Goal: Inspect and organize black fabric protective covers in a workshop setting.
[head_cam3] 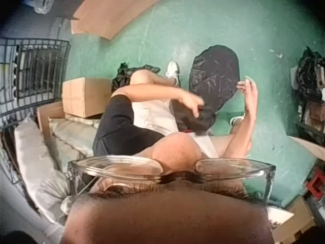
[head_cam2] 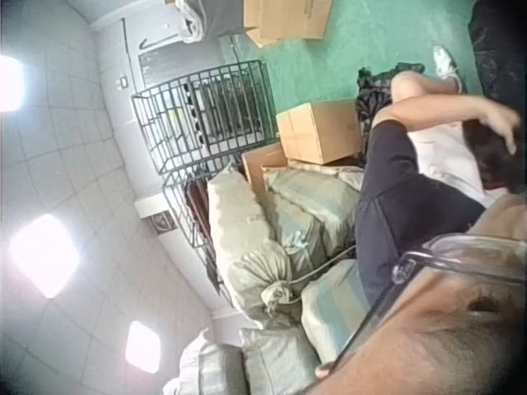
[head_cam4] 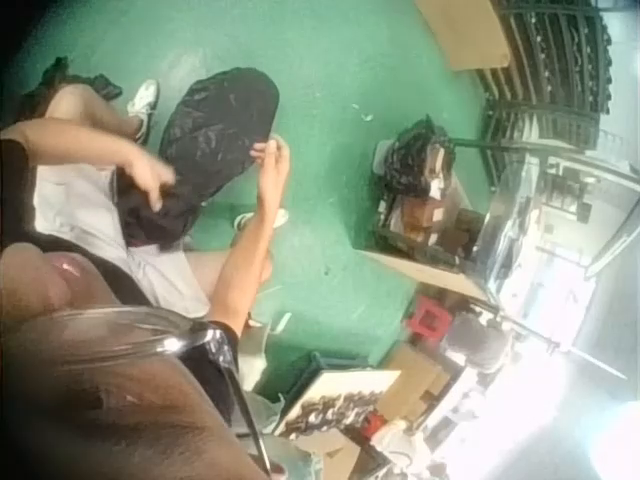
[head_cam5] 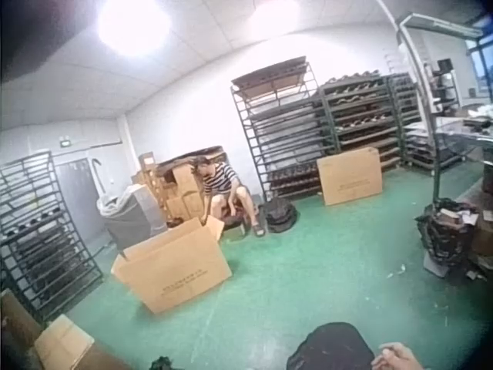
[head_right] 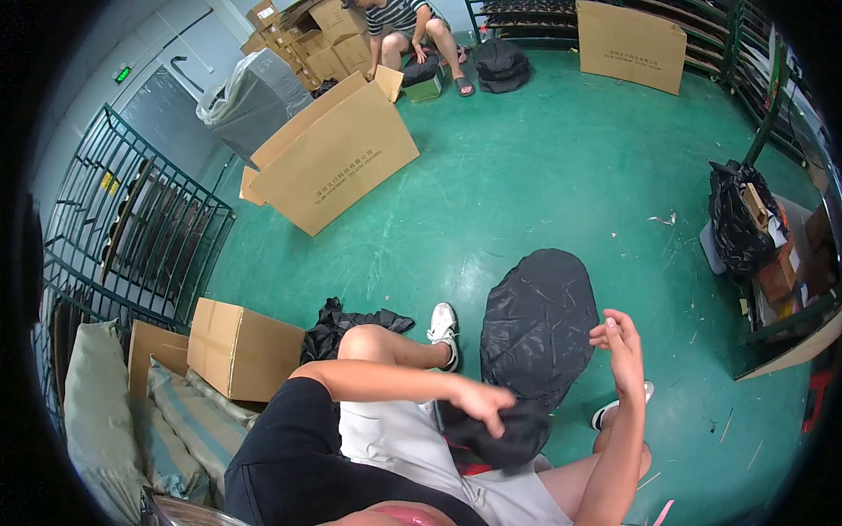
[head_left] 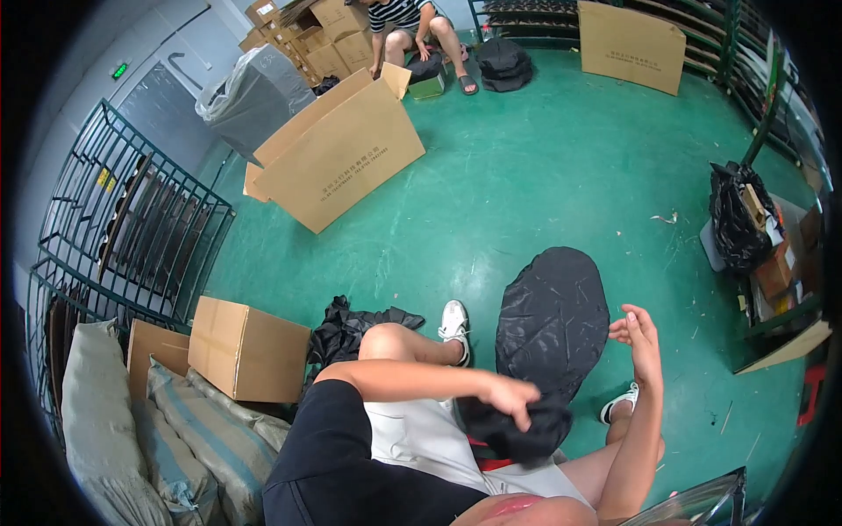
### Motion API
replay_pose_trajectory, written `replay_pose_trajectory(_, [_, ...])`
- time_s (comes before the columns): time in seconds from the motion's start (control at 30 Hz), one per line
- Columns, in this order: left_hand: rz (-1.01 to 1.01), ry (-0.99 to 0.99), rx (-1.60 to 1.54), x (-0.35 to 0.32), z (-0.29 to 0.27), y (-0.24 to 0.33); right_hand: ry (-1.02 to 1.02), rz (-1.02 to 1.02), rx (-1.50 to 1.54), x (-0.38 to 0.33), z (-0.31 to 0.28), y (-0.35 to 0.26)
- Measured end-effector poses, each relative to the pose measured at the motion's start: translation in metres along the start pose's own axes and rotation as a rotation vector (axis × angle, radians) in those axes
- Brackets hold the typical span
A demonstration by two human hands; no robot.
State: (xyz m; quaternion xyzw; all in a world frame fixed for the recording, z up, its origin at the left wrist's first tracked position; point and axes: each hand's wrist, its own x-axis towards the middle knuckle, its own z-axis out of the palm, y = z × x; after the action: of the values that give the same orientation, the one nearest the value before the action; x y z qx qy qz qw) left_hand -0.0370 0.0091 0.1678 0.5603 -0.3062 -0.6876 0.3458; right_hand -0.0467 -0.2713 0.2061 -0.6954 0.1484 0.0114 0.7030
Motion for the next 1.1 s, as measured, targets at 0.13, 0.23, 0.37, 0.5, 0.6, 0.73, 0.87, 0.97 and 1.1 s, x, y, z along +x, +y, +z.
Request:
replay_pose_trajectory(0.13, [0.243, 0.543, -0.382, 0.006, -0.053, 0.015, 0.016, 0.002, 0.011, 0.001, -0.004, 0.001])
replay_pose_trajectory(0.23, [0.156, 0.679, -0.505, 0.011, -0.054, 0.012, 0.052, -0.03, 0.03, 0.002, -0.007, 0.0])
replay_pose_trajectory(0.37, [-0.094, 0.392, -0.137, 0.009, 0.006, -0.005, 0.109, -0.072, 0.07, -0.001, -0.007, -0.002])
replay_pose_trajectory(0.5, [-0.243, -0.095, -0.135, -0.001, 0.071, -0.022, 0.115, -0.067, 0.105, -0.005, -0.005, 0.0])
replay_pose_trajectory(0.6, [-0.292, -0.189, -0.234, 0.001, 0.06, -0.03, 0.111, -0.066, 0.094, -0.006, -0.006, 0.003])
replay_pose_trajectory(0.73, [-0.115, 0.125, 0.404, -0.007, -0.115, 0.004, 0.141, -0.056, 0.111, -0.003, -0.015, 0.004])
replay_pose_trajectory(0.87, [0.182, 1.179, 0.376, -0.151, -0.365, 0.101, 0.179, -0.052, 0.097, -0.001, -0.029, 0.004])
replay_pose_trajectory(0.97, [0.475, 2.03, -0.449, -0.288, -0.448, 0.149, 0.196, -0.051, 0.104, -0.004, -0.032, 0.004])
replay_pose_trajectory(1.1, [0.481, 1.804, -0.424, -0.32, -0.423, 0.076, 0.195, -0.063, 0.077, -0.008, -0.032, -0.001])
